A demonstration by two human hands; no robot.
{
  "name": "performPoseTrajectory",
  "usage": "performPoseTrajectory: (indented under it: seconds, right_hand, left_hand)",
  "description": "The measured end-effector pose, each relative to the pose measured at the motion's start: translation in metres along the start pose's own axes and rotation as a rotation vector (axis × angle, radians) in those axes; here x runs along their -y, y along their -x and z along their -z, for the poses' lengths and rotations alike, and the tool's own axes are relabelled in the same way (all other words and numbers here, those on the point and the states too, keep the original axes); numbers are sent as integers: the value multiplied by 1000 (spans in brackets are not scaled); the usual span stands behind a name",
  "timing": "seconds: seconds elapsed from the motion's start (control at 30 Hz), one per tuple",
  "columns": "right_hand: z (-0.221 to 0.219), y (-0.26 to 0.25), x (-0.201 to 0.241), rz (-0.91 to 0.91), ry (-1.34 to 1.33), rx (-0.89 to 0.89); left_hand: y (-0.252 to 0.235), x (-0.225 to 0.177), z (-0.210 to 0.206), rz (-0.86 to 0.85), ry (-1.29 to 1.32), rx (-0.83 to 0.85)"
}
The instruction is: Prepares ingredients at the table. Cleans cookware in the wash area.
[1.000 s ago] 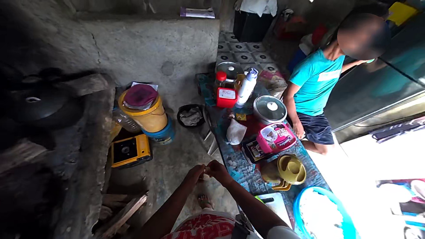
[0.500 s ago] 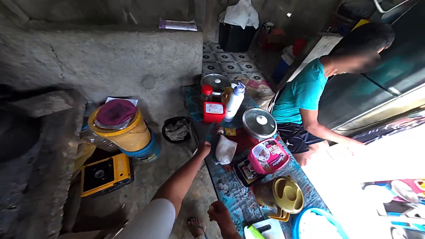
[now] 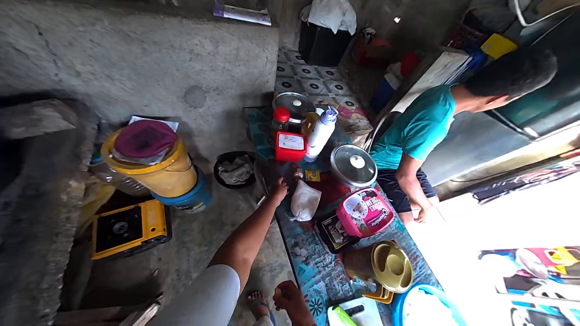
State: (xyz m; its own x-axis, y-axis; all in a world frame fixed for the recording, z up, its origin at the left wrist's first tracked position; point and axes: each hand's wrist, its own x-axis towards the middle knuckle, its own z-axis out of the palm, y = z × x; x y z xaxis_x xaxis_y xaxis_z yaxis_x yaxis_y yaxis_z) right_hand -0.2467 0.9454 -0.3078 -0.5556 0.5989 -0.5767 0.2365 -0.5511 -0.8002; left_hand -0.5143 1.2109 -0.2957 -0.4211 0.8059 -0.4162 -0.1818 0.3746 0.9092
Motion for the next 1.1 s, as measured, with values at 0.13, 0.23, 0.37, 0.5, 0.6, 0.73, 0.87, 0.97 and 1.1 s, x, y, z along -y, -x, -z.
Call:
performPoseTrajectory:
  seconds: [0.13,0.23,0.37,0.5,0.6,0.73,0.87,0.97,1.1]
  right_hand:
    - [-15,-4,13,6,51,101]
    - [-35,-8,21,-6,81,248]
    - [-86,6,26,-34,269,524]
    - [-157,46,-3,-99,599,787]
    - [-213,102,-50,-100,838,945]
    - [-278,202,-126,-188,1004,1261]
    - [-319,297,-219,-235,1152,1633]
    - [-352,369,-271,-307,1240,1738]
    - [-400,453,-315,-459,1239,1836]
  left_hand:
    - [76,50,46,-6,134,-53]
    - [184,113,104,93,142,-130]
    - [359,213,180,417,116,-296]
    - [548,299,218,624,267,-471]
    - [679,347,206,604,495,-689]
    - [815,416,156,484,851,-1057]
    - [927,463,101,409,1079,-1368]
    - [1011,477,86,341,1100,-1571]
    - [1128,469,103,247,909,-1804]
